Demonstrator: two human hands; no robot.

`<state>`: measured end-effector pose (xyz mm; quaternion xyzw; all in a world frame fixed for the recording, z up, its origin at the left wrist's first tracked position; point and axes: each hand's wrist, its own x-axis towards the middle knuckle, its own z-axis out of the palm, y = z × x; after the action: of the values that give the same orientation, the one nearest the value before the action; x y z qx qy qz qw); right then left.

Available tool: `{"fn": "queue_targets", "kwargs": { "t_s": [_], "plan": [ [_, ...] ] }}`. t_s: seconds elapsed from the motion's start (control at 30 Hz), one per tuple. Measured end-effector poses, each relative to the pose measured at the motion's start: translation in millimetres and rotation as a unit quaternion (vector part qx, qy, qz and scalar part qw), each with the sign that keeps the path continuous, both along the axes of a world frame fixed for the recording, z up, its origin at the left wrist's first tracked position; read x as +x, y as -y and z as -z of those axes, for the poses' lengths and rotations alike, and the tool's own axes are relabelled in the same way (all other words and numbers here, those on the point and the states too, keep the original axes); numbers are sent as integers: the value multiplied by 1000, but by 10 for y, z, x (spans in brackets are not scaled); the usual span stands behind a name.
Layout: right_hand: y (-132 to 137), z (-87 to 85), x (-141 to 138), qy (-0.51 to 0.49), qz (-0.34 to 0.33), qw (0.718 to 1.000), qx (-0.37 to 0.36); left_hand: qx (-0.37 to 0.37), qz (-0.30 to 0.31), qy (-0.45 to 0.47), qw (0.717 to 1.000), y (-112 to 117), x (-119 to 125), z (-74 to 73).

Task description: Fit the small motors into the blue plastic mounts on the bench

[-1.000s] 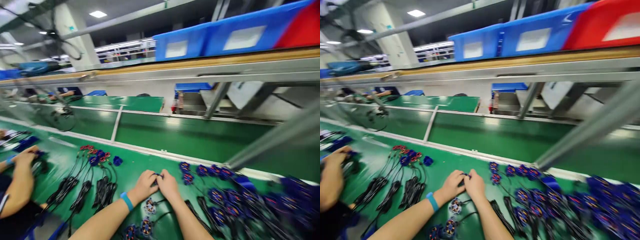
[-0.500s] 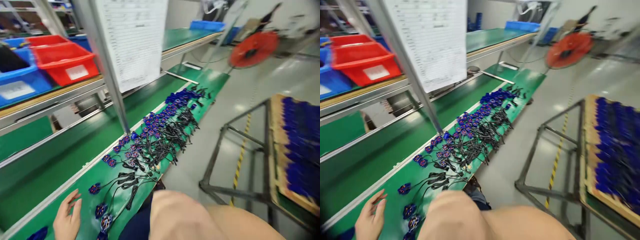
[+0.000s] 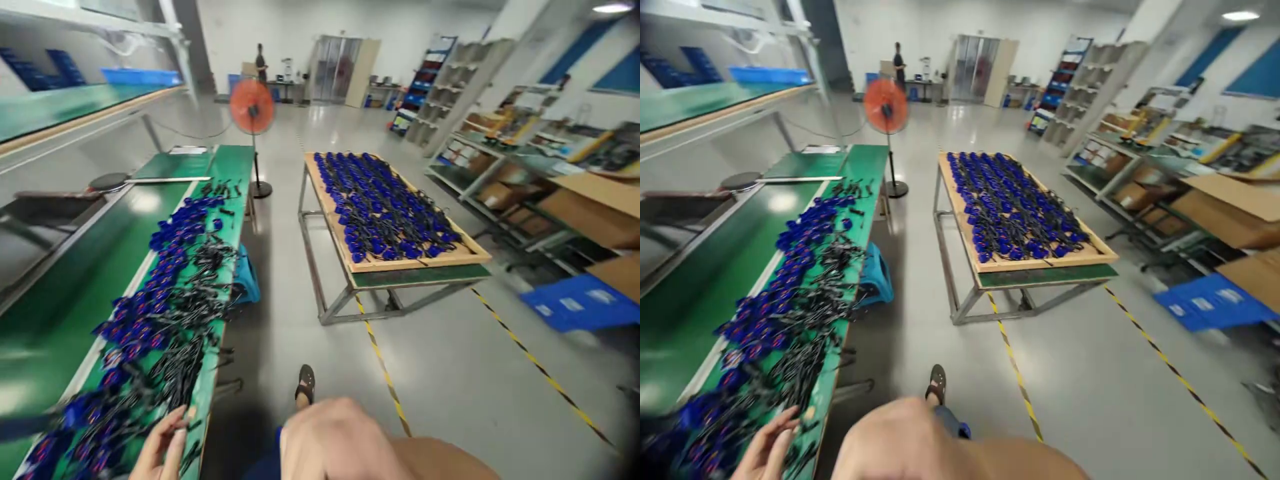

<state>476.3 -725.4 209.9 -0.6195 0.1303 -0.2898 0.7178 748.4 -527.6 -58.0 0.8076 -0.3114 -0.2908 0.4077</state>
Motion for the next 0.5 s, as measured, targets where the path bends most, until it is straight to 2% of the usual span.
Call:
{"fn": "queue_targets", "kwargs": {
  "t_s": [0.07,0.13,0.23,0.33,0.4,0.43,0.5],
  "plan": [
    [429,288,-510,-153,89,983,53,3,77,-43,996,653,-292,32],
    [741,640,-1059,-269,238,922,143,-15,141,-40,989,1245,-494,-19],
    [970,1221,-1847,-327,395,836,197,-47,186,10,981,1944,-635,-179],
    [1073,1778,-2468,-292,536,731,304,-60,194,38,978,2401,-669,-287],
    [1163,2111,-2733,-244,599,664,375,-43,203,39,977,2615,-669,-264],
    [1227,2263,-2814,-232,612,638,406,-30,211,35,976,2708,-662,-219],
    [1402,2537,-2877,-220,620,619,430,-10,221,26,975,2882,-625,-68]
  ]
}}
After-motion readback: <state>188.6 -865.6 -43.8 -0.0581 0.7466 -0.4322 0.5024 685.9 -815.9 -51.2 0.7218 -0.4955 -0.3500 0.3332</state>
